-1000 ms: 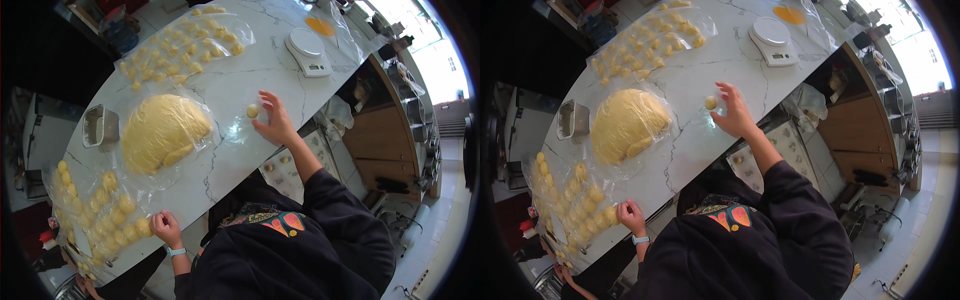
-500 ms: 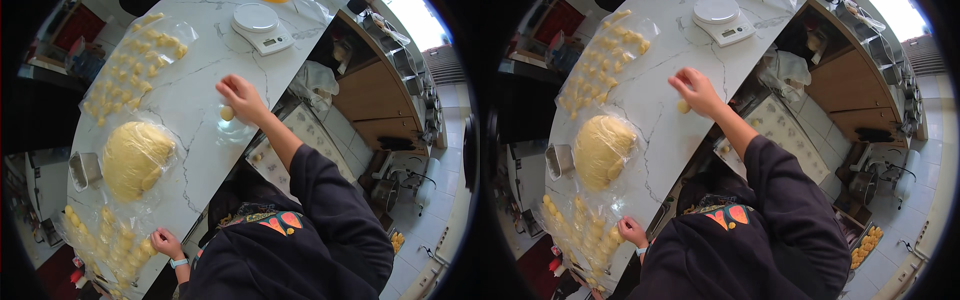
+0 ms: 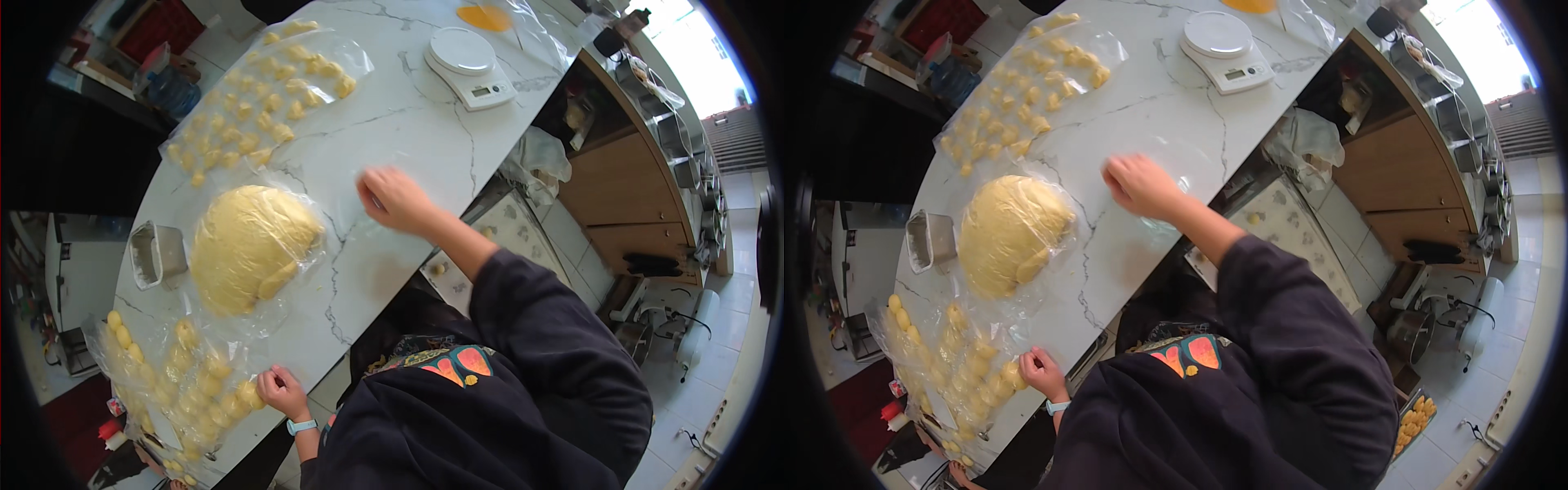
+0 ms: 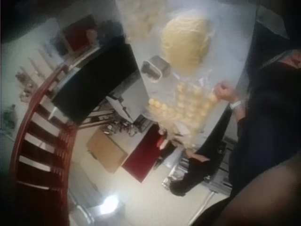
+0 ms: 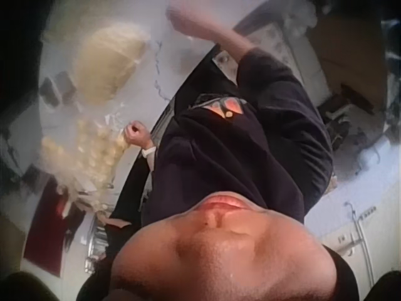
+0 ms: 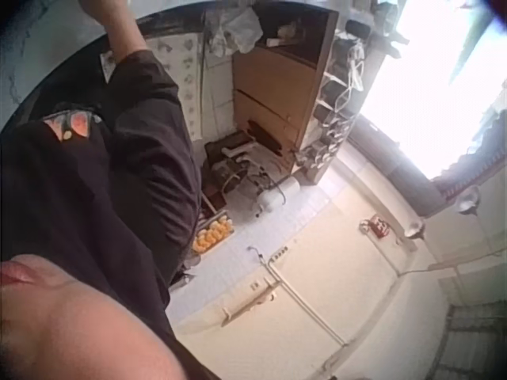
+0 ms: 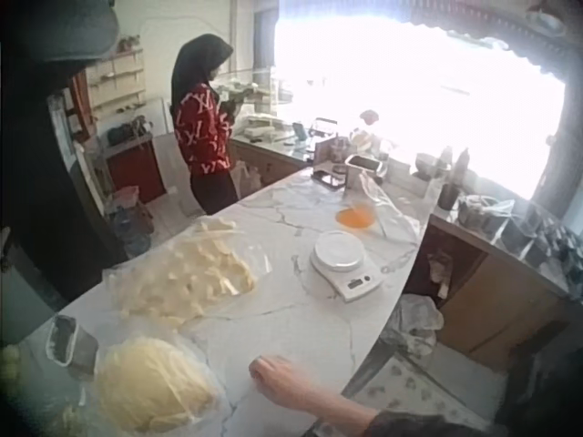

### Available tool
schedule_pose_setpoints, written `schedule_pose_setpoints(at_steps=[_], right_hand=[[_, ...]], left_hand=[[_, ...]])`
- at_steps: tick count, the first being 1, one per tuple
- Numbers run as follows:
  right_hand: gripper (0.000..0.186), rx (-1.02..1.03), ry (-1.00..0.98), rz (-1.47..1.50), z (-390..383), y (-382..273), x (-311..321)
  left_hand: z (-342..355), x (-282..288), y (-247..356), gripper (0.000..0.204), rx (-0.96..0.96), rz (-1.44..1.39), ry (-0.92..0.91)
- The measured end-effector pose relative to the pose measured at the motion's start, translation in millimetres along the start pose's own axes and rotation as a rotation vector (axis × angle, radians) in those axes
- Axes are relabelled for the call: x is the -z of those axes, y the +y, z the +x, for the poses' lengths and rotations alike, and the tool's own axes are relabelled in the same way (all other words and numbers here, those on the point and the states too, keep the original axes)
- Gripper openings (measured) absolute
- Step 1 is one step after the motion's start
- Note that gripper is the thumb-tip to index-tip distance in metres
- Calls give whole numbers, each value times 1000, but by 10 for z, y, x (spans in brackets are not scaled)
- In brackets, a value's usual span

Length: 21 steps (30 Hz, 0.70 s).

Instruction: The person picks up a tray, sprinkles flour onto it from a container, and then places several small portions of dough onto the floured tray.

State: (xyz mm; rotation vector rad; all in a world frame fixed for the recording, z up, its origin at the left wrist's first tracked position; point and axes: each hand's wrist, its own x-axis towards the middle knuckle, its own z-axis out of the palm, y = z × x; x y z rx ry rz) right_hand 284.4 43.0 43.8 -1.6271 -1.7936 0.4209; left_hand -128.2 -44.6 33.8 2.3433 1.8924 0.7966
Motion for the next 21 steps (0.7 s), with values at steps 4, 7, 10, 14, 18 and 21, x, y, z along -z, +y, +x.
schedule_pose_setpoints(at_steps=[4,7,10,14,18,21], right_hand=[[14,24,130,124,-449,419,303],[13,-21,239,-231,-87,502,353],[15,-114,202,-15,219,303,124],[29,-174,324,247,-377,29,133],[52,-321,221,289,-458,33,419],[52,-359,293,466,-575,260,644]], left_hand=[[-59,4,4,34,65,-15,8],[-62,9,-29,34,14,-34,28],[-30,-2,6,33,63,-47,4],[-27,25,-38,34,39,-32,28],[-30,-20,-65,35,10,-46,19],[3,-45,-70,35,-37,-54,6]])
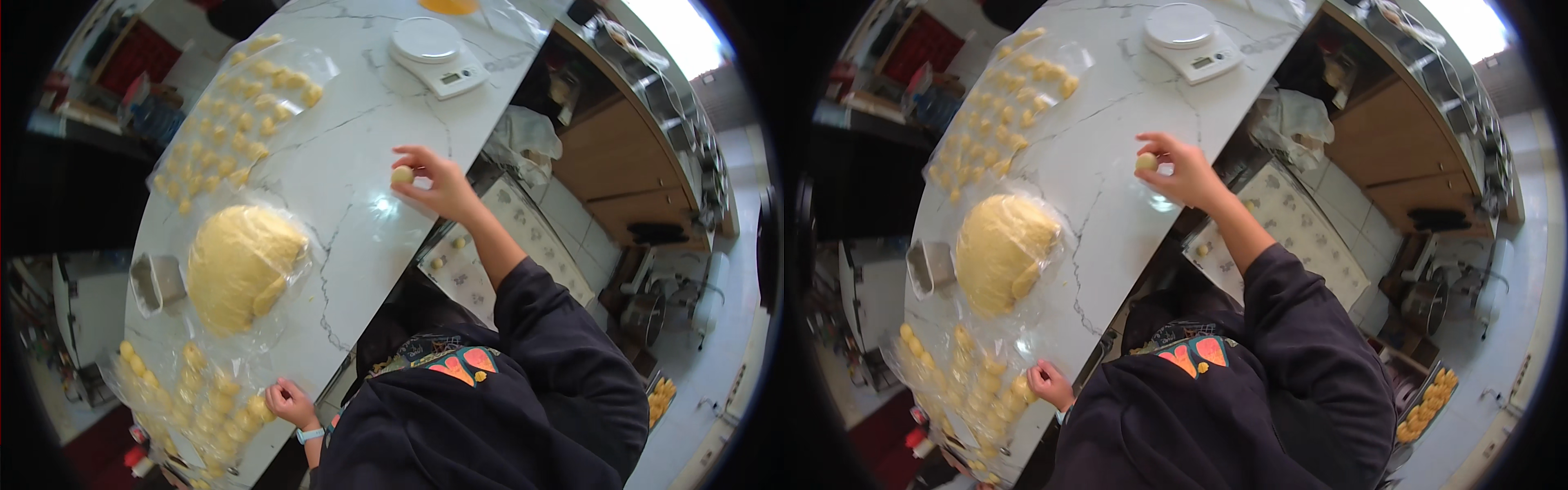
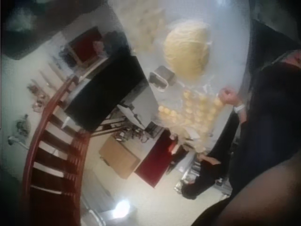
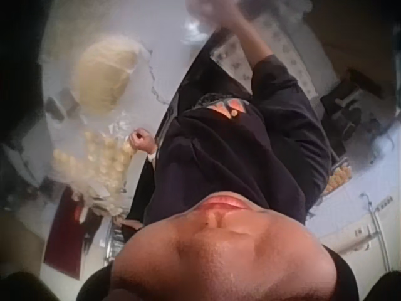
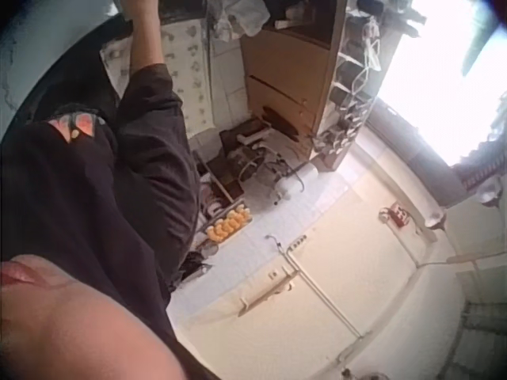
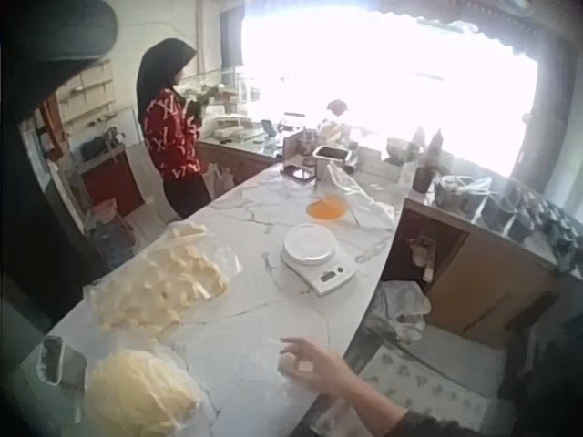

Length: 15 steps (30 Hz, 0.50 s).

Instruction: The person picks up a tray, sprinkles flour onto it from a container, and then places several small portions of dough onto the floured tray.

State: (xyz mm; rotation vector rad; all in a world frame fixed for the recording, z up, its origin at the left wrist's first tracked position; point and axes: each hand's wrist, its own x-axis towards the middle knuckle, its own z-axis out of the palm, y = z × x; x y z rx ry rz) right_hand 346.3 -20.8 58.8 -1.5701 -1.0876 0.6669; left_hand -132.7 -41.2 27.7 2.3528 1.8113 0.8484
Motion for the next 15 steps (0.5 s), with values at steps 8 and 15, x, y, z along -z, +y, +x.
schedule_pose_setpoints(at_steps=[8,15], right_hand=[[39,-557,733,600,-1183,1775,1554],[40,-899,820,89,-1445,3355,1176]], left_hand=[[-118,23,-12,35,51,-21,-11],[-111,-1,-417,31,-25,81,-18]])
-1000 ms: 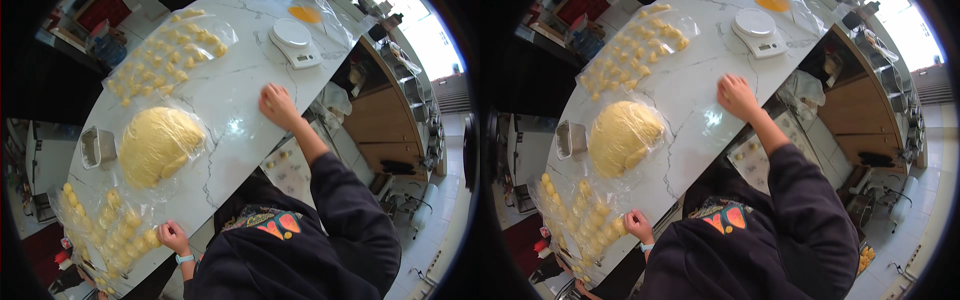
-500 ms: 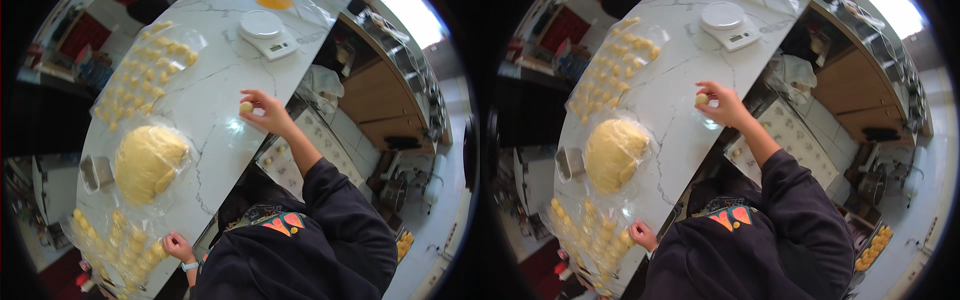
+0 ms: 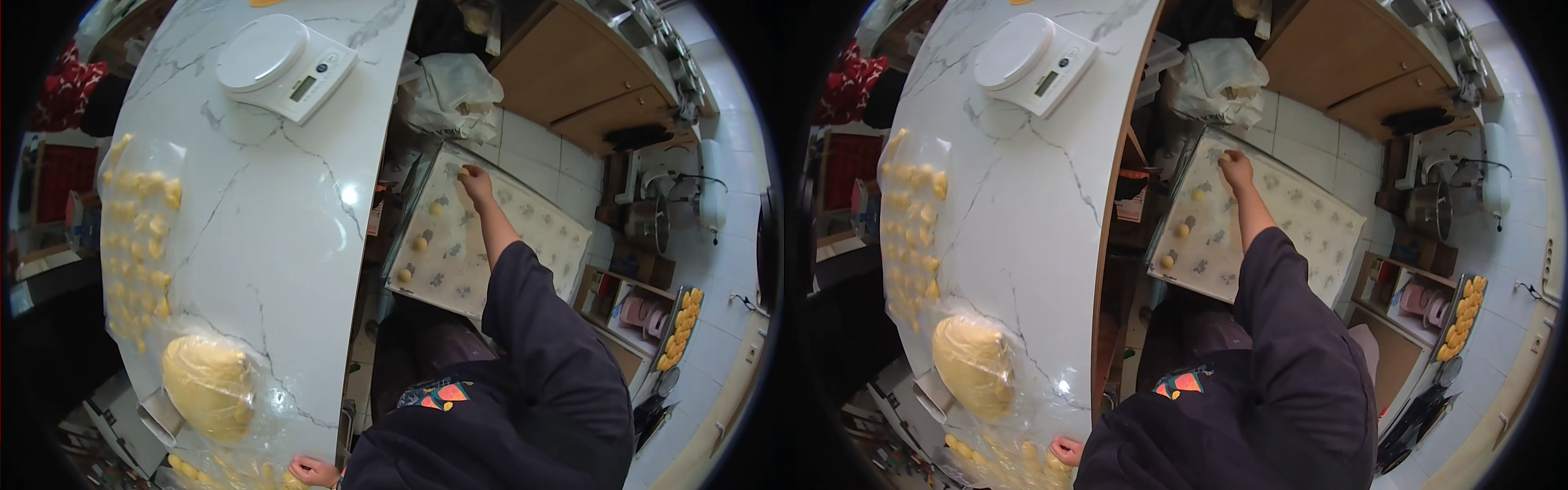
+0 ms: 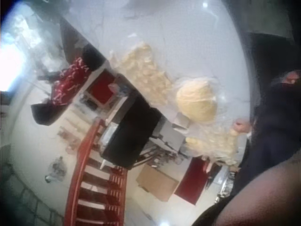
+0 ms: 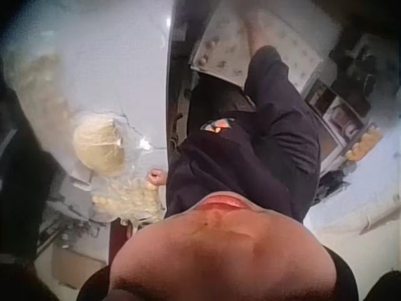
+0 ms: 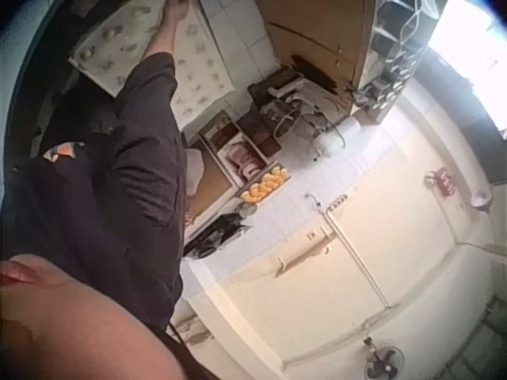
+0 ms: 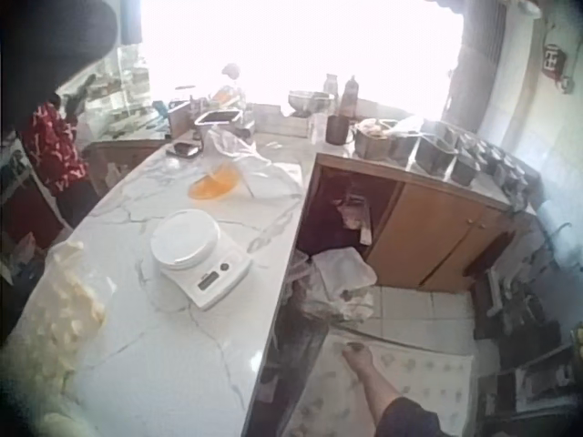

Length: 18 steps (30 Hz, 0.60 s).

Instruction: The person picks up a tray, sprinkles flour onto it from a container, and then places several small portions of dough onto the floured tray.

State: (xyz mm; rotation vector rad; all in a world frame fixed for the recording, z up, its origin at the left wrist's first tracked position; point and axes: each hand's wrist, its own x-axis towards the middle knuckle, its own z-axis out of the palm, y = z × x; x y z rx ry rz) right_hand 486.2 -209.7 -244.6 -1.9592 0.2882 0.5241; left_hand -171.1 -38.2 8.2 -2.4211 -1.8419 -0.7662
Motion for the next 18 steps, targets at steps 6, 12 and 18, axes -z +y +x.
schedule_pose_setpoints(at_steps=[6,12,18], right_hand=[[49,543,170,-485,164,160,-269],[39,407,348,161,-183,-525,111],[15,1001,-112,276,-1876,-2472,-556]], left_hand=[[91,-14,106,32,-52,-15,-1],[85,37,521,33,38,-20,-26],[102,58,439,33,100,-25,-39]])
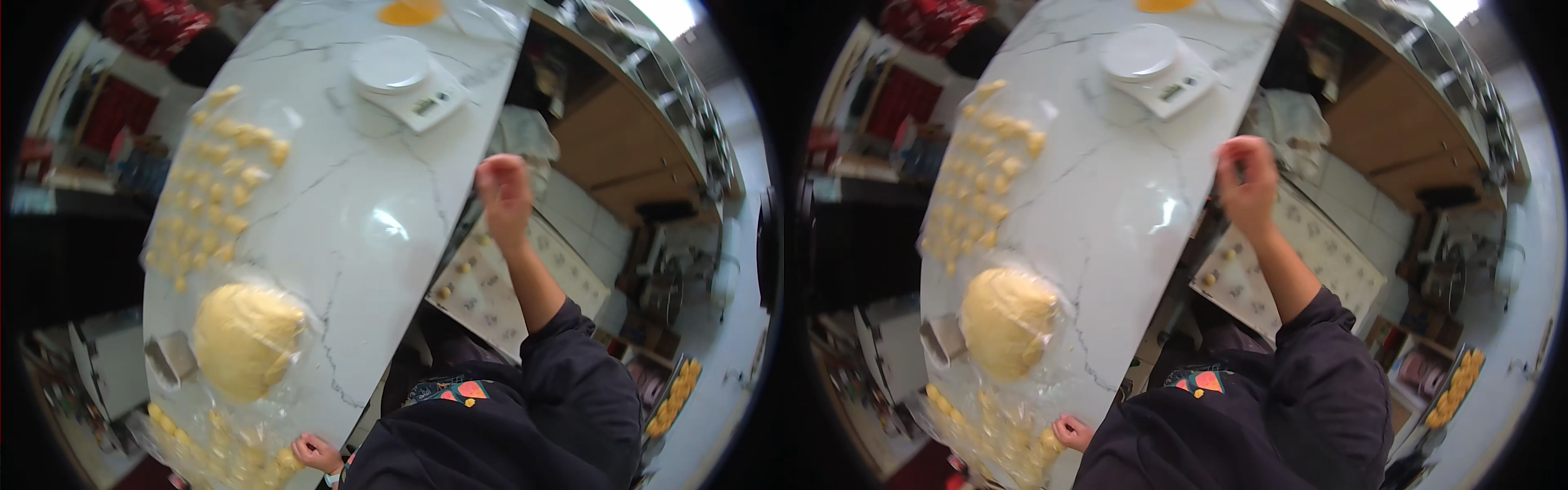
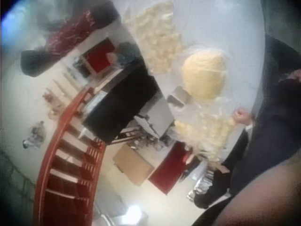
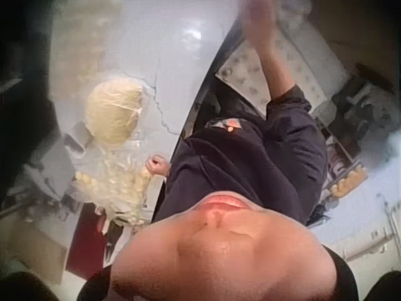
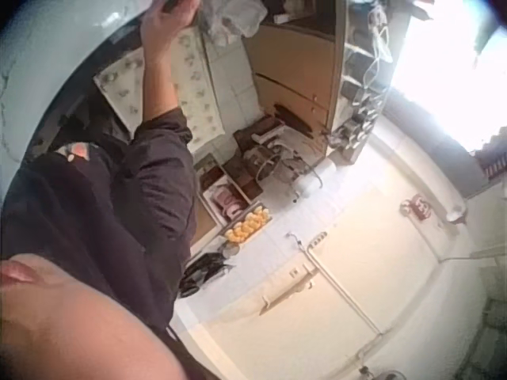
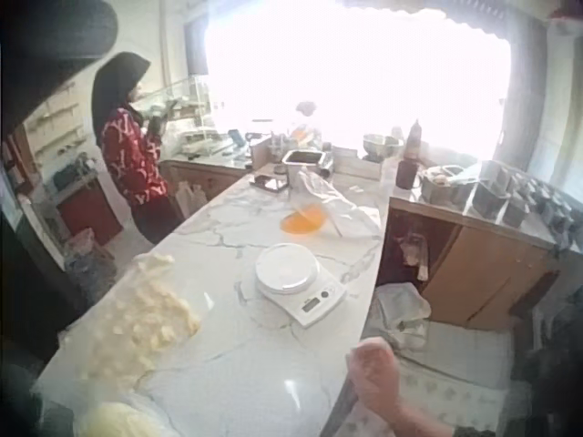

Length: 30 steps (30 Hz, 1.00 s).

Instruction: The person picks up a tray, sprinkles flour onto it from a container, and then places several small portions of dough onto the floured tray.

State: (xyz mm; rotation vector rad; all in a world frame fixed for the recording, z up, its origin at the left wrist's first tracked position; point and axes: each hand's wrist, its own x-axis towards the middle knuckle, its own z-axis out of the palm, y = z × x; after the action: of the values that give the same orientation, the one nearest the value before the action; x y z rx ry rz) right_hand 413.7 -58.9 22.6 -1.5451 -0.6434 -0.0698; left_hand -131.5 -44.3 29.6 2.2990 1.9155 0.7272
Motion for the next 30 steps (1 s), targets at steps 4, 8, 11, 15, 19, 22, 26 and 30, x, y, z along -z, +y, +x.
schedule_pose_setpoints(at_steps=[4,8,11,15,19,22,26,30], right_hand=[[18,264,-596,-19,202,-393,-1218],[21,281,-421,-269,928,271,-2332],[18,284,-396,-307,1343,521,-3068],[33,415,-547,-347,1584,657,-3785],[59,446,-522,-673,1677,547,-4306],[58,505,-629,-701,1716,573,-4639],[49,749,-627,-669,2101,889,-4843],[33,-43,-507,61,2161,892,-4663]], left_hand=[[13,66,56,33,-1,-7,8],[-8,45,35,32,81,-1,24],[-12,42,56,32,109,15,59],[15,87,115,32,97,37,24],[-28,97,139,32,162,121,-13],[-57,102,135,31,173,124,-4],[58,82,236,30,244,20,-36],[54,104,221,30,228,-9,-10]])
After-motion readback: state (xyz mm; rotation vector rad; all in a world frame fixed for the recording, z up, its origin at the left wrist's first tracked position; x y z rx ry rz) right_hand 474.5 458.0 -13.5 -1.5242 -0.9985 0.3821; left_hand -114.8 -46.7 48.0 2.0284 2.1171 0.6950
